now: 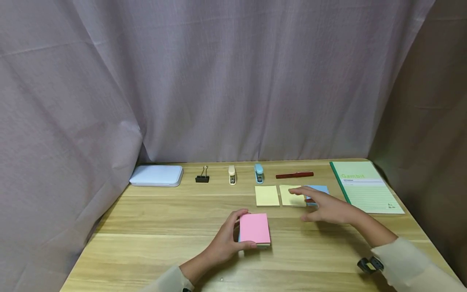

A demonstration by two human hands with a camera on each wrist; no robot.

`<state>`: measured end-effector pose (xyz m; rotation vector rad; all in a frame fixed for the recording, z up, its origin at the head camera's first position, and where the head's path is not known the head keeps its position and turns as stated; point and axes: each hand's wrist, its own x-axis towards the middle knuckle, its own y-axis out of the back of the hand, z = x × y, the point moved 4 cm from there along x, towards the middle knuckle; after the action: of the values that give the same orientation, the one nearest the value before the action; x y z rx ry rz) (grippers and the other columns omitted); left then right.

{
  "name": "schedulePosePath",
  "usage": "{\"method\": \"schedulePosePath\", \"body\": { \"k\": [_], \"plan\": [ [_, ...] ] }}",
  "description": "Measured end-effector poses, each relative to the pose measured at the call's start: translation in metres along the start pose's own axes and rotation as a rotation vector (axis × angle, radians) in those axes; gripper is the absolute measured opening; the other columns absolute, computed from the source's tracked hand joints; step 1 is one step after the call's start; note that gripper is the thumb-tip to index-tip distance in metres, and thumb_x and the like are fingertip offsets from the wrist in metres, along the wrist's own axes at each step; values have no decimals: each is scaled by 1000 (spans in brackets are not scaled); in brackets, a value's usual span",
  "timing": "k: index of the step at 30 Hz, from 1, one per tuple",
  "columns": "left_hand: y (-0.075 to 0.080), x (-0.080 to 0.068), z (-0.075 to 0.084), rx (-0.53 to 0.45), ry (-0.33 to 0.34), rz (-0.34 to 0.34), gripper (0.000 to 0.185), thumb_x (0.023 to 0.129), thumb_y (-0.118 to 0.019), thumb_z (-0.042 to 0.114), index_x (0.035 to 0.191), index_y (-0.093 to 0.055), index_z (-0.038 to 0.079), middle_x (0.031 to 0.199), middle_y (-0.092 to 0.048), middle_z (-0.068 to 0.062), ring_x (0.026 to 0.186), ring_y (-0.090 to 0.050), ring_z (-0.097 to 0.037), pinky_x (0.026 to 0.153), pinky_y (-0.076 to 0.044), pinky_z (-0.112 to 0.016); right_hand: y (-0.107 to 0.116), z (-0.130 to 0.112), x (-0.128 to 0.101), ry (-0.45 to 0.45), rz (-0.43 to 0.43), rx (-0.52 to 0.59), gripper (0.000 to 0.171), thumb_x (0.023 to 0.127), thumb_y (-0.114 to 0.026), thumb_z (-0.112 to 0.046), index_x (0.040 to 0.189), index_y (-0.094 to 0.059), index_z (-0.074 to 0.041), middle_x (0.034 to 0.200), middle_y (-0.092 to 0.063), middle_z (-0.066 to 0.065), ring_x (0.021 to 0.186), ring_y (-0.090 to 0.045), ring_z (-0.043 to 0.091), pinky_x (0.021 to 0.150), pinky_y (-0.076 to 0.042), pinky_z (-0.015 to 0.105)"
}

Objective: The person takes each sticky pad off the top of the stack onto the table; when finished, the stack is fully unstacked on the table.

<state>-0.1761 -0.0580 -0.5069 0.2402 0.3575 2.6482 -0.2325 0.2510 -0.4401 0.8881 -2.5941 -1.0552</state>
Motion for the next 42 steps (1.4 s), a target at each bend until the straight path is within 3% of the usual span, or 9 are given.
{"method": "schedulePosePath", "body": {
  "k": [10,15,20,26,42],
  "plan": [
    [0,0,0,1,12,-5,92,83,-89,21,156,-34,9,151,-47,-2,142,-45,-32,115,-40,-51,-51,-39,13,39,-82,60,85,90,-80,-43,158,-39,-15,160,-40,15,135,-50,46,108,-44,64],
    [1,0,0,7,3,-9,91,83,-88,21,155,-34,8,150,-48,-1,141,-46,-30,116,-39,-51,-73,-51,22,88,-76,98,89,86,-82,-46,157,-41,-12,156,-46,12,141,-46,38,109,-46,59],
    [1,0,0,11,-7,-15,90,84,-88,21,155,-34,7,149,-48,-2,139,-48,-30,116,-39,-50,-90,-59,26,80,-15,26,96,81,-84,-54,156,-43,-9,156,-47,9,141,-46,33,111,-43,59],
    [1,0,1,33,-17,-14,89,84,-88,24,155,-35,7,150,-47,-3,140,-47,-29,117,-39,-50,-98,-63,26,77,46,-25,90,82,-84,-50,154,-47,-10,153,-50,5,140,-48,29,111,-43,58],
    [6,2,2,143,7,-42,100,79,-92,27,158,-33,7,147,-51,-2,131,-53,-20,114,-41,-47,-99,-62,24,104,74,-105,85,85,-84,-45,154,-46,-12,151,-49,3,137,-50,27,109,-47,55]
  ]
}}
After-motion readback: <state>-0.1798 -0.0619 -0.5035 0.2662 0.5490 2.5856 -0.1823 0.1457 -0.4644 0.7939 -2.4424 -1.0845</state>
